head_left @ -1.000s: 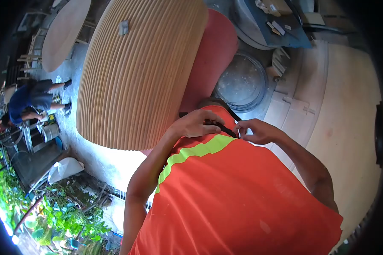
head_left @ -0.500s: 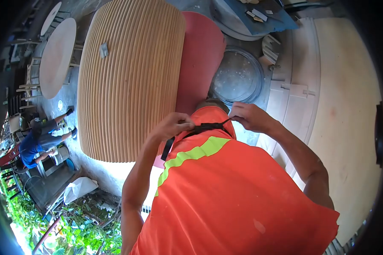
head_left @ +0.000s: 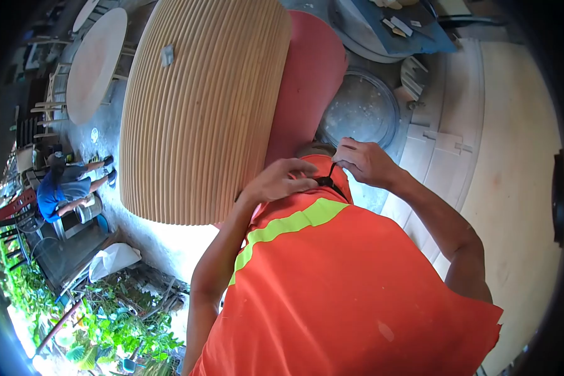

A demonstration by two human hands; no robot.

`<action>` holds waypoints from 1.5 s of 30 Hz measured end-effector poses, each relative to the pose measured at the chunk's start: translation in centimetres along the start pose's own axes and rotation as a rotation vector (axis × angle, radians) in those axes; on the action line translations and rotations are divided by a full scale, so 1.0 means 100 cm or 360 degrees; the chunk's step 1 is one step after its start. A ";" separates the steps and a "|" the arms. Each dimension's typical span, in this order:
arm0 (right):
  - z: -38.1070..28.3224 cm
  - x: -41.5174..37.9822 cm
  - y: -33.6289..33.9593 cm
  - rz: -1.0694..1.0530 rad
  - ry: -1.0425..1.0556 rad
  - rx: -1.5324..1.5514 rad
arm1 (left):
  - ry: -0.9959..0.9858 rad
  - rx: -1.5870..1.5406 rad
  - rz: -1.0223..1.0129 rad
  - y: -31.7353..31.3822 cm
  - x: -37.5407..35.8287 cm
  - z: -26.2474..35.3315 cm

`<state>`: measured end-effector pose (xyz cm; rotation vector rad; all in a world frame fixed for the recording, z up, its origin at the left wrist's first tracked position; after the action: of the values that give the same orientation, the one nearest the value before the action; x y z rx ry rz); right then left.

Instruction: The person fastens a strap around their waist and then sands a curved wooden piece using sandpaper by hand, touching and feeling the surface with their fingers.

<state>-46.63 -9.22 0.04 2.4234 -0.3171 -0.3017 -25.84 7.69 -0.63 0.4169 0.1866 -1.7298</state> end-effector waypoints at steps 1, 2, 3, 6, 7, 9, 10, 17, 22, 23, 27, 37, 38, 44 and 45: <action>-0.003 0.000 0.000 -0.0010 0.0013 -0.0002 | 0.0001 -0.0003 0.0016 -0.004 0.005 0.002; -0.005 0.000 0.000 0.0019 -0.0030 -0.0012 | -0.0026 0.0107 -0.0067 -0.009 0.009 0.004; -0.008 -0.001 0.000 0.0047 -0.0075 -0.0019 | -0.0050 0.0214 -0.0152 -0.012 0.010 0.004; -0.012 0.000 0.002 0.0087 -0.0164 0.0016 | -0.0144 0.0228 -0.0110 -0.017 0.010 0.002; -0.010 0.001 0.002 0.0083 -0.0163 0.0014 | -0.0144 0.0224 -0.0107 -0.018 0.009 0.003; -0.004 0.004 0.002 0.0015 -0.0251 0.0098 | -0.0308 0.0444 -0.0116 -0.022 0.009 0.008; -0.002 0.004 0.000 0.0015 -0.0254 0.0090 | -0.0316 0.0442 -0.0116 -0.026 0.010 0.006; 0.006 -0.002 -0.008 -0.0036 -0.0468 0.0198 | -0.0550 0.0610 0.0004 -0.040 0.013 -0.009; 0.008 -0.009 0.000 -0.0393 -0.0833 0.0157 | -0.0510 0.0487 0.0035 -0.041 0.015 -0.017; 0.015 -0.011 -0.004 -0.0461 -0.0741 0.0066 | -0.0522 0.0449 0.0032 -0.041 0.016 -0.019; 0.001 -0.015 -0.005 -0.0169 -0.0410 0.0213 | -0.0580 0.0368 0.0071 -0.040 0.015 -0.022; -0.041 -0.028 -0.017 -0.0296 -0.0988 0.0498 | -0.0578 0.0533 0.0128 -0.043 0.003 -0.011; -0.047 -0.029 -0.014 -0.0278 -0.0963 0.0500 | -0.0607 0.0604 0.0137 -0.044 0.001 -0.009; -0.029 -0.035 -0.018 -0.0589 -0.1484 0.1068 | -0.0696 0.0818 0.0156 -0.042 -0.012 0.006; -0.027 -0.037 -0.019 -0.0586 -0.1485 0.1071 | -0.0720 0.0816 0.0171 -0.042 -0.013 0.008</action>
<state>-49.05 -5.11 1.37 2.8053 -0.4076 -1.7428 -29.82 9.49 0.13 0.3832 -0.6058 -1.7081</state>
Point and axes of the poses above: each hand's wrist, its own x-axis towards the middle knuckle, its own y-axis out of the back of the hand, z = x × y, the point moved 1 cm from there along x, towards the middle knuckle, and after that the axes turned 8 degrees about -y, right-handed, at the moved point
